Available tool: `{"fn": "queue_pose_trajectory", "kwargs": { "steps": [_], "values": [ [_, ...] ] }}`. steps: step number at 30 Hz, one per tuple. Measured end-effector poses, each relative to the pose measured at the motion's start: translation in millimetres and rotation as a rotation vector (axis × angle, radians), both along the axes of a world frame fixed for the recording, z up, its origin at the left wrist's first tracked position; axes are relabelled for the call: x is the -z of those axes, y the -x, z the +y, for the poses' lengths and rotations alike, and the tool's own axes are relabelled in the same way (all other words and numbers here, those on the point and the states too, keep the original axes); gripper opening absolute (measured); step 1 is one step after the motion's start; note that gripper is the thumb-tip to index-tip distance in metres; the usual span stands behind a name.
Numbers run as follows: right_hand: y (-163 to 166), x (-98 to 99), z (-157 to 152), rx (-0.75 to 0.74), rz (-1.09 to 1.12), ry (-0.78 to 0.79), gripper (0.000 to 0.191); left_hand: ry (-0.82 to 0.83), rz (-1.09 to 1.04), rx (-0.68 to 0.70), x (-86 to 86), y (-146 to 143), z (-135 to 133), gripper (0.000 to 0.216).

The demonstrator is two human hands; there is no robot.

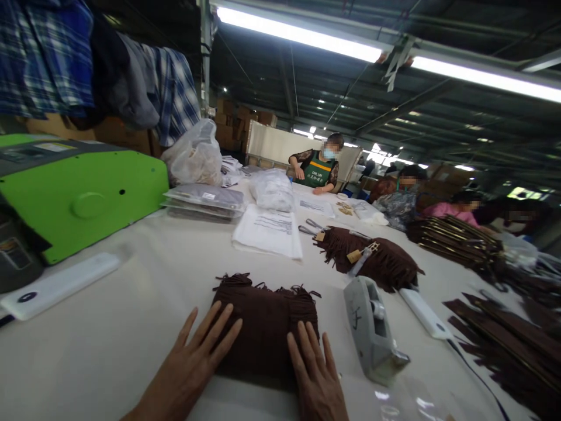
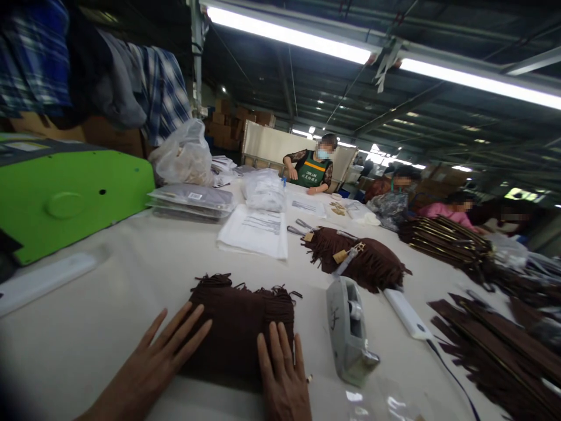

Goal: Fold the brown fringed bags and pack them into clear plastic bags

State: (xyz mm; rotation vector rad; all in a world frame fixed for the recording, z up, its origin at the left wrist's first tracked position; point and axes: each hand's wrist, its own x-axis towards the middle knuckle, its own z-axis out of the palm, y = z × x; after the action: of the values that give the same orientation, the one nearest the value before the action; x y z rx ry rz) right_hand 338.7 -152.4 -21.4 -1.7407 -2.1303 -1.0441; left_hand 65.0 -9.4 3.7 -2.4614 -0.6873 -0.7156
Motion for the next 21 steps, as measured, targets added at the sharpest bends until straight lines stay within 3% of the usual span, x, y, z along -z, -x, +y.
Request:
{"fn": "queue_pose_trajectory", "kwargs": {
  "steps": [4, 7, 12, 17, 21],
  "values": [
    [1, -6.2, 18, -0.002, 0.047, 0.048, 0.063, 0.069, -0.033, -0.103, 32.0, -21, 7, 0.055],
    [-3, -10.1, 38, -0.036, 0.087, 0.107, 0.064, 0.149, 0.046, -0.114, 33.9, -34, 15, 0.067],
    [-13, -25.9, 76, -0.084, 0.148, 0.171, 0.064, 0.246, 0.111, -0.032, -3.8, -50, 40, 0.063],
    [-24, -69.5, 112, -0.08, 0.167, 0.121, 0.062, 0.217, 0.071, 0.012, -58.1, -63, 75, 0.061],
    [-30, -100.7, 121, -0.074, 0.172, 0.065, 0.064, 0.178, 0.059, 0.032, -93.1, -67, 85, 0.06]
  ]
}}
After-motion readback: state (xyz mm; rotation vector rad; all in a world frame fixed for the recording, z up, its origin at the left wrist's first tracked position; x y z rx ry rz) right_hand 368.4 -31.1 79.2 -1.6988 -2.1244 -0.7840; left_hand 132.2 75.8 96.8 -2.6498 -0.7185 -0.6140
